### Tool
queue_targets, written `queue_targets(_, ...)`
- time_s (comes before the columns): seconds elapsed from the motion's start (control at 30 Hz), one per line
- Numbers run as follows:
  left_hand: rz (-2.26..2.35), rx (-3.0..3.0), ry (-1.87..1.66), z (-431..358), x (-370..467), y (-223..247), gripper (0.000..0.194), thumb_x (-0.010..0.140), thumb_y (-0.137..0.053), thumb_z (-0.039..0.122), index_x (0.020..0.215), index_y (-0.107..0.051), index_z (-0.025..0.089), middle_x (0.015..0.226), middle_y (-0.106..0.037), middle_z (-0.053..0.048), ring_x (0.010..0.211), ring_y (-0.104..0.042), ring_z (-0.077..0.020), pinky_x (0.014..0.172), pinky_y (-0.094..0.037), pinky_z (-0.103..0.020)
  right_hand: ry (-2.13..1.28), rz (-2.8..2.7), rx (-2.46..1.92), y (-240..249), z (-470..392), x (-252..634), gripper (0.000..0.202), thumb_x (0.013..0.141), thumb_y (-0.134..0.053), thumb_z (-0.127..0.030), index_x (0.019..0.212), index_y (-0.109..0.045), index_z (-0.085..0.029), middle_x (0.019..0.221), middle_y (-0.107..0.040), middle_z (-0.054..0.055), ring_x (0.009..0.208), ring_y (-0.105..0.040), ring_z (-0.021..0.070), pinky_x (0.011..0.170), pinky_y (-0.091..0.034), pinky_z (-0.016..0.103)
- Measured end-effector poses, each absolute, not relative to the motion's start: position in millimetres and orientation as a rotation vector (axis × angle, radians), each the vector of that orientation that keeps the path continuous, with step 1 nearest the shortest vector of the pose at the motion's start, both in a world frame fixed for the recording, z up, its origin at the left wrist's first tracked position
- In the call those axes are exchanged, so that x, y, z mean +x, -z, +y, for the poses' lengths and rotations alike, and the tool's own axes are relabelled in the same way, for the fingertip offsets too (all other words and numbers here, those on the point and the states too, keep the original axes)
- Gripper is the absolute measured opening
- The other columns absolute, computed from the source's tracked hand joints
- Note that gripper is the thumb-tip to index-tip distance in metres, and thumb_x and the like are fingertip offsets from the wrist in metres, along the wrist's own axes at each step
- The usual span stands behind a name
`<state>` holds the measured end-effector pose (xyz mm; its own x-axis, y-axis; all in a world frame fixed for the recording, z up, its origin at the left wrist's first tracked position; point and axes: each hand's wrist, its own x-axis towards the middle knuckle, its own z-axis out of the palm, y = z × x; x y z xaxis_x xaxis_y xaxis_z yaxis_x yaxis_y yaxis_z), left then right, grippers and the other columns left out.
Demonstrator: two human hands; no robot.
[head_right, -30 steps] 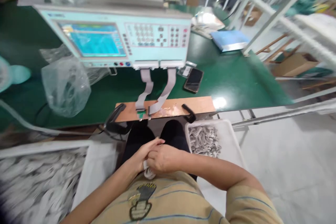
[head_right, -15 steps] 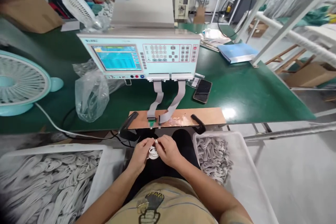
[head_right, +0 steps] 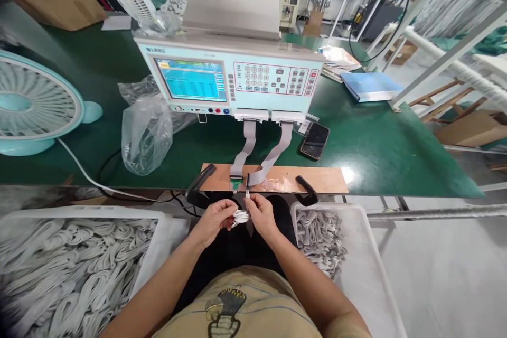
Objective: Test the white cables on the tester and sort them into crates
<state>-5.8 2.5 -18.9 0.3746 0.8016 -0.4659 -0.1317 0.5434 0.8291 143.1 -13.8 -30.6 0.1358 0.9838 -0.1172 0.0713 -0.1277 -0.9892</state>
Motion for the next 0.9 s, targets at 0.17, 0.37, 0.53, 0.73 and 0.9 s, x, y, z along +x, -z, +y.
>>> queue_targets(0.17,1.079,0.993,-0.814,7.4,-8.4,18.9,0.025,0.065,-0.067,0.027,0.085,-0.059,0.014,0.059,-0.057,0.002,0.050,-0.052,-0.0096,0.046,-0.043,-0.019,-1.192,-1.054,-1.389,28.6,-13.3,141.6,0.023,0.078,-0.052,-0.037,0.071,-0.058,-0.017,0.059,-0.048,-0.003,0.055,-0.041,0.0102,0.054,-0.035,0.023)
queue_targets(0.37,1.101,0.736,-0.956,3.0,-1.8,19.1,0.029,0.059,-0.072,0.021,0.085,-0.063,0.013,0.070,-0.062,-0.001,0.059,-0.055,-0.0094,0.055,-0.045,-0.019,-1.325,-0.881,-1.382,20.5,-10.5,139.3,0.021,0.072,-0.058,-0.035,0.066,-0.060,-0.015,0.053,-0.048,-0.004,0.049,-0.039,0.0086,0.050,-0.031,0.022)
queue_targets(0.53,0.986,0.679,-0.780,5.1,-2.2,19.2,0.023,0.065,-0.068,0.031,0.076,-0.063,0.011,0.060,-0.057,0.000,0.047,-0.046,-0.0071,0.042,-0.033,-0.017,-1.432,-0.670,-1.357,19.6,-5.6,137.4,0.023,0.065,-0.063,-0.037,0.063,-0.060,-0.015,0.050,-0.048,-0.004,0.045,-0.039,0.0080,0.047,-0.031,0.022)
queue_targets(0.73,1.081,1.009,-0.873,7.4,2.2,22.4,0.025,0.073,-0.059,0.033,0.058,-0.058,0.013,0.060,-0.048,0.001,0.054,-0.043,-0.0086,0.051,-0.034,-0.019,-1.469,-0.739,-1.352,15.2,-1.7,141.8,0.024,0.065,-0.064,-0.039,0.061,-0.061,-0.015,0.046,-0.045,-0.005,0.044,-0.036,0.0078,0.047,-0.029,0.022)
queue_targets(0.9,1.170,1.010,-1.045,3.8,10.8,30.6,0.023,0.073,-0.058,0.029,0.055,-0.055,0.015,0.062,-0.044,0.001,0.060,-0.040,-0.0100,0.056,-0.033,-0.019,-1.485,-0.794,-1.337,11.8,0.1,145.6,0.023,0.064,-0.065,-0.038,0.060,-0.061,-0.015,0.051,-0.052,-0.003,0.048,-0.040,0.0085,0.050,-0.032,0.023)
